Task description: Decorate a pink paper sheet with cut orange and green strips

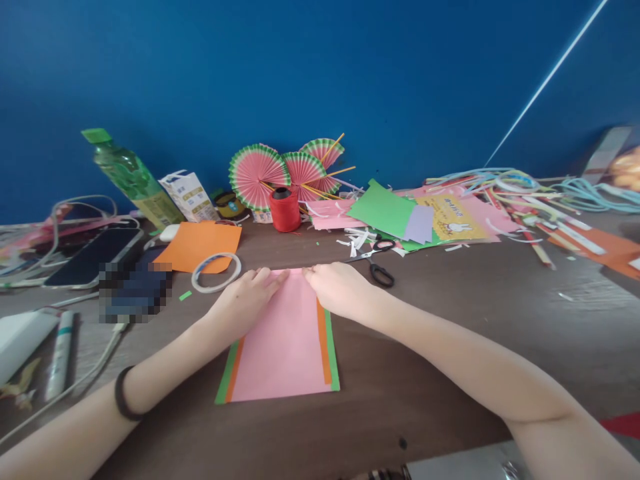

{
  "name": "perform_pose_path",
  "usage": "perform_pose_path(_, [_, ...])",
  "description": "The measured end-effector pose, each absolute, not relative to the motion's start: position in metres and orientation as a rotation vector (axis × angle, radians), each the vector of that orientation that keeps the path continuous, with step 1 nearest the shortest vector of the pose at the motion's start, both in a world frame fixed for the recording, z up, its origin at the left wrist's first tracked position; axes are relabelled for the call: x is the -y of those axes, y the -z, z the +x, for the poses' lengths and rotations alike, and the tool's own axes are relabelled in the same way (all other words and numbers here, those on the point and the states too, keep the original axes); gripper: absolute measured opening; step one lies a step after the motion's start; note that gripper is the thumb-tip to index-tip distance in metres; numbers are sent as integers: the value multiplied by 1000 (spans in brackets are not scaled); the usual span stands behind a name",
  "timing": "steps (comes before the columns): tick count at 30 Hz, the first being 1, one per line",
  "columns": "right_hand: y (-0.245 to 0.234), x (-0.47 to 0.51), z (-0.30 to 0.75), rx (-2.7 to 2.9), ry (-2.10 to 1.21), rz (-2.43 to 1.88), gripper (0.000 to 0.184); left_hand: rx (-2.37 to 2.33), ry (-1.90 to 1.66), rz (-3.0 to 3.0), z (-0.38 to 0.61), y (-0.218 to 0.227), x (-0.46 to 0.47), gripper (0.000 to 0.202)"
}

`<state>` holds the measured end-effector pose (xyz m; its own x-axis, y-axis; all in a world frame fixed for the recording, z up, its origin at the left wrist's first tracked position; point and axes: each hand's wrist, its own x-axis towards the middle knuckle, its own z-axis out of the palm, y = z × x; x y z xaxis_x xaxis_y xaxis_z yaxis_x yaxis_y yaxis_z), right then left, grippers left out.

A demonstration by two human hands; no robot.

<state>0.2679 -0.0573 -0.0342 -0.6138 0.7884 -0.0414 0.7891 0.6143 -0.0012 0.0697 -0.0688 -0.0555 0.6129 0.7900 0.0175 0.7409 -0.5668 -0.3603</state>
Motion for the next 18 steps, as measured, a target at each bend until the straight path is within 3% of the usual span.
perform_pose_path(4, [38,43,274,-2927,124,1391,47,1381,-78,-2514,64,53,58,38])
perform_pose_path(11, [47,13,287,-3110,480,1406,18,1564,376,-2768,47,49,33,13])
perform_pose_path(18, [44,8,293,-3034,877,1408,7,1656,467,-2943,38,46,26,6])
